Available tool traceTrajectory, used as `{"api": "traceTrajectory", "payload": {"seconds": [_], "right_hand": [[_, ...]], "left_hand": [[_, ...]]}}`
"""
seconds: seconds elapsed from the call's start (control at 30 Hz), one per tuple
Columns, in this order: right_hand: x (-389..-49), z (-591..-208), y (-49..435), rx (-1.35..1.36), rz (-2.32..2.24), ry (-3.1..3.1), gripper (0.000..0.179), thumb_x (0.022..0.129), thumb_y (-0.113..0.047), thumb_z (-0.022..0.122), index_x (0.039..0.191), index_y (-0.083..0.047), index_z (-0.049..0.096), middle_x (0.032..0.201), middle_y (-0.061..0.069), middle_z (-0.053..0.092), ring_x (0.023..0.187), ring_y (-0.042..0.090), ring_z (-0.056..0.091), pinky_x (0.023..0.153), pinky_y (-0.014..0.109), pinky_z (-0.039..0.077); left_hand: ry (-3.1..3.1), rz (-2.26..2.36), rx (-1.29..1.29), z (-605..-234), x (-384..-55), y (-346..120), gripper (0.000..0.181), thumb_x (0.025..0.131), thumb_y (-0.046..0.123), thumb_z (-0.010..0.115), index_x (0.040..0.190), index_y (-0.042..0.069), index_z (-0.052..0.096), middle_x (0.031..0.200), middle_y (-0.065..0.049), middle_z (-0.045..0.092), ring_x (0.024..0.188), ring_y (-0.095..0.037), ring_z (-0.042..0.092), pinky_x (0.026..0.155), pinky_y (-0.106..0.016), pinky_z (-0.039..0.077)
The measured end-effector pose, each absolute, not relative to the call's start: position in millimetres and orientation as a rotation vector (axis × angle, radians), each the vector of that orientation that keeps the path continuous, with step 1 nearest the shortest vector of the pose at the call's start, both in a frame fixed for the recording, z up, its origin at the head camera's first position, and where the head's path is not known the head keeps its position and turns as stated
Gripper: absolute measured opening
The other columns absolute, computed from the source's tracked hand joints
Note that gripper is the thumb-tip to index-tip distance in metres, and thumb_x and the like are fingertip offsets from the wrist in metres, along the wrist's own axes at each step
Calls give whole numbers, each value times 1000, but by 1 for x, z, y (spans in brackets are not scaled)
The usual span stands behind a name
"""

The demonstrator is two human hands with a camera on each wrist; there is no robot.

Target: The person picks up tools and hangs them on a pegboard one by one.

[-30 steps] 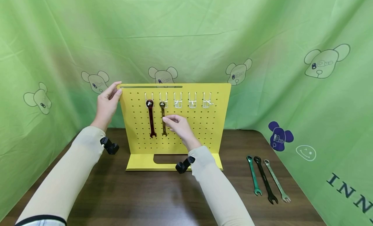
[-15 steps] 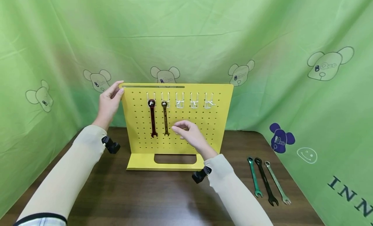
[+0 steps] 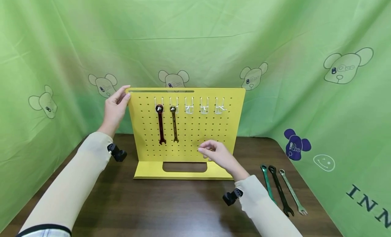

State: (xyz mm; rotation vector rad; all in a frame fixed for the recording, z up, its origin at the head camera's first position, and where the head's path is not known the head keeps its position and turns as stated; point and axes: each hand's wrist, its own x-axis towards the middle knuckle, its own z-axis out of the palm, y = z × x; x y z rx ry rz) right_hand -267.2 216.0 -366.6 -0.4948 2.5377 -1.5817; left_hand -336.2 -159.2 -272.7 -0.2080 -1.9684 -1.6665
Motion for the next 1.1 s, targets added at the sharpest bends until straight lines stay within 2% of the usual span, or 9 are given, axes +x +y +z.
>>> {"api": "traceTrajectory", "payload": {"seconds": [0.23, 0.37, 0.57, 0.7, 0.9, 1.1], "right_hand": [[-251, -383, 266, -405, -1474, 2555, 39, 97, -24, 68, 120, 7, 61, 96, 8, 65, 87, 29, 62, 75, 36, 56], [-244, -393, 295, -348, -1494, 2531, 41, 98, -22, 67, 122, 11, 58, 95, 12, 66, 86, 27, 63, 72, 35, 57], [-234, -407, 341, -217, -1447, 2579, 46, 99, -22, 65, 128, 13, 54, 106, 19, 69, 90, 27, 67, 75, 37, 58], [-230, -413, 370, -122, -1422, 2599, 50, 99, -22, 64, 131, 15, 51, 107, 17, 70, 87, 22, 66, 72, 34, 57], [-224, -419, 400, -50, -1405, 2602, 51, 99, -20, 62, 130, 19, 48, 106, 15, 71, 85, 17, 66, 70, 33, 57], [-223, -430, 421, 28, -1342, 2633, 52, 100, -21, 61, 130, 20, 47, 106, 18, 71, 86, 19, 67, 71, 34, 58]], "left_hand": [[-1955, -1648, -215, -273, -337, -158, 32, 101, 23, 62, 133, 22, 67, 112, -6, 64, 93, -13, 56, 78, -19, 48], [-1962, -1659, -215, -273, -337, -159, 32, 102, 23, 61, 133, 23, 67, 115, -6, 65, 96, -13, 57, 80, -20, 49], [-1960, -1671, -225, -275, -337, -159, 32, 102, 22, 60, 134, 23, 66, 118, -6, 66, 99, -13, 60, 85, -22, 51], [-1960, -1668, -222, -275, -338, -159, 32, 102, 22, 60, 134, 22, 66, 116, -6, 65, 98, -12, 59, 84, -22, 51], [-1954, -1679, -206, -274, -338, -159, 32, 102, 22, 61, 133, 22, 67, 116, -7, 65, 97, -13, 58, 82, -21, 50], [-1954, -1685, -211, -274, -338, -158, 33, 102, 22, 61, 134, 22, 67, 117, -7, 65, 97, -14, 58, 82, -21, 50]]}}
